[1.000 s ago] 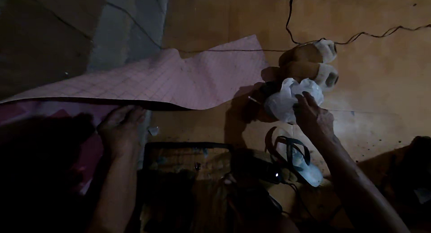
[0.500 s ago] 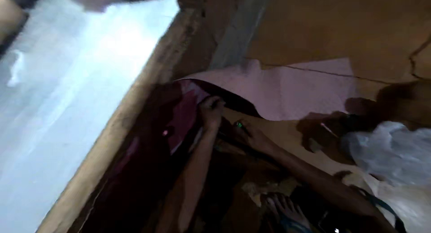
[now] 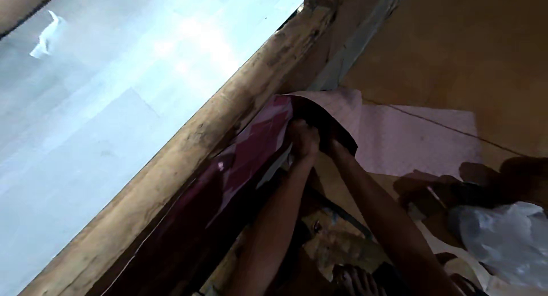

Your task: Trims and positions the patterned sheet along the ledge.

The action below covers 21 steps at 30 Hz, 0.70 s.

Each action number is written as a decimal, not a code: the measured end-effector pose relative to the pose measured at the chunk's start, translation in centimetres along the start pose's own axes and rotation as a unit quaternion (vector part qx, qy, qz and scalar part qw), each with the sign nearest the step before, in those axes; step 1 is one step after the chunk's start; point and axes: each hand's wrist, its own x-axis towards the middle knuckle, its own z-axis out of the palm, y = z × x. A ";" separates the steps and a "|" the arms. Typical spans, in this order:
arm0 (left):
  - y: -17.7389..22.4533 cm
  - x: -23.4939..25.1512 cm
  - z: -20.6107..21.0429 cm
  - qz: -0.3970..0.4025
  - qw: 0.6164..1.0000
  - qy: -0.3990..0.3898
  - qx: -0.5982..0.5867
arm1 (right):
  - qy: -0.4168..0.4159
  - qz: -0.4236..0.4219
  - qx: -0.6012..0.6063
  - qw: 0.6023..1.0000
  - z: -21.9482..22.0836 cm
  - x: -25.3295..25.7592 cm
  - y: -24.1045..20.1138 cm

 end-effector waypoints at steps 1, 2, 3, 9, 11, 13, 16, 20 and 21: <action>0.0 0.0 0.1 -0.003 1.000 0.000 0.007 | 0.001 -0.021 -0.046 0.999 -0.1 0.5 0.1; 0.1 -0.1 0.1 -0.012 1.000 -0.004 0.007 | 0.000 -0.026 -0.038 0.999 -0.2 0.5 -0.4; 0.2 -0.1 0.1 -0.023 1.000 -0.010 -0.001 | -0.008 -0.003 0.027 1.000 -0.2 0.0 -1.4; 0.9 -0.1 -0.3 -0.073 0.994 -0.017 -0.084 | -0.060 -0.013 0.031 0.998 0.0 0.4 -1.5; 1.2 0.1 -0.4 -0.077 0.993 -0.015 -0.088 | -0.055 -0.019 0.023 0.998 0.1 0.6 -1.3; 1.3 0.3 -0.3 -0.073 0.992 -0.007 -0.104 | -0.032 0.003 0.041 0.999 -0.5 -0.9 -2.5; 1.0 0.4 -0.1 -0.067 0.988 -0.001 -0.139 | -0.078 0.055 -0.002 0.995 -1.9 -2.3 -3.6; 0.6 0.3 -0.1 -0.056 0.987 -0.002 -0.152 | -0.025 0.008 -0.106 0.994 -1.5 -3.3 -3.2; 0.5 0.3 -0.1 -0.056 0.987 -0.004 -0.153 | -0.004 -0.009 -0.106 0.994 -1.4 -3.5 -3.0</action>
